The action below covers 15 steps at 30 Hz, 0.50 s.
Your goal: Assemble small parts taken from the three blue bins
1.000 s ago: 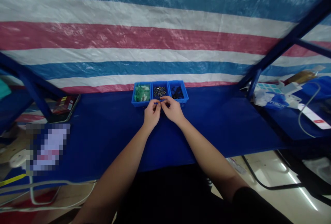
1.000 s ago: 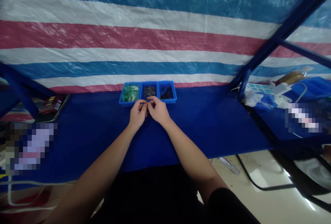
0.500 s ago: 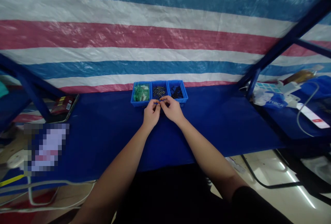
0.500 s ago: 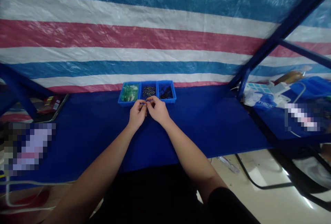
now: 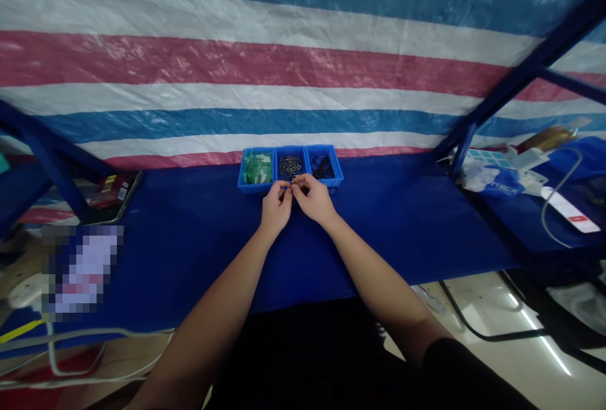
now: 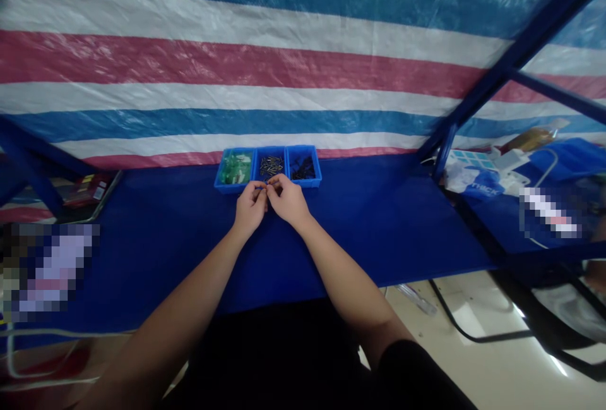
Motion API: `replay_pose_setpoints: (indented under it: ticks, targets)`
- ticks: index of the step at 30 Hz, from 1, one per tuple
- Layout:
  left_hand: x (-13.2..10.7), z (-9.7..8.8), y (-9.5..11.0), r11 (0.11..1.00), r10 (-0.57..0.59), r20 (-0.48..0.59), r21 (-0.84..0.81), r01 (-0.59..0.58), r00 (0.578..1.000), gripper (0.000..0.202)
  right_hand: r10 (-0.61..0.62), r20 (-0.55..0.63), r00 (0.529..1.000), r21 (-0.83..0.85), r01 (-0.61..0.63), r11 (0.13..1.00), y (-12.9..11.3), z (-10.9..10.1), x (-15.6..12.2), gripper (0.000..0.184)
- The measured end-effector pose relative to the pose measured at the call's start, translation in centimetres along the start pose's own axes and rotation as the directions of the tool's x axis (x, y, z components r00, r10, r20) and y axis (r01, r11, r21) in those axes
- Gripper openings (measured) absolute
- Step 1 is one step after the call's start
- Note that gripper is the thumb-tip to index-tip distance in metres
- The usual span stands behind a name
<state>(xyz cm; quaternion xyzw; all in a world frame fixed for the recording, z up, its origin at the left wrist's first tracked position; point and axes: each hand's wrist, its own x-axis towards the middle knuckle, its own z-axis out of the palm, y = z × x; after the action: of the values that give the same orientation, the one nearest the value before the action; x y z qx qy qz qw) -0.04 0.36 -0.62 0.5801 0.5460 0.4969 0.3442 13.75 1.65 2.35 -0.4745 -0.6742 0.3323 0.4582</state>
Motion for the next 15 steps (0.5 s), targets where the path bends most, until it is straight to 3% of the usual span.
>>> replay_pose_setpoints:
  ticks: [15]
  targets:
    - [0.07,0.06,-0.05,0.999,0.008,0.002,0.04,-0.008,1.0,0.017,-0.009,0.019,1.0,-0.016,0.009,1.0,0.29,-0.01,0.05,0.013]
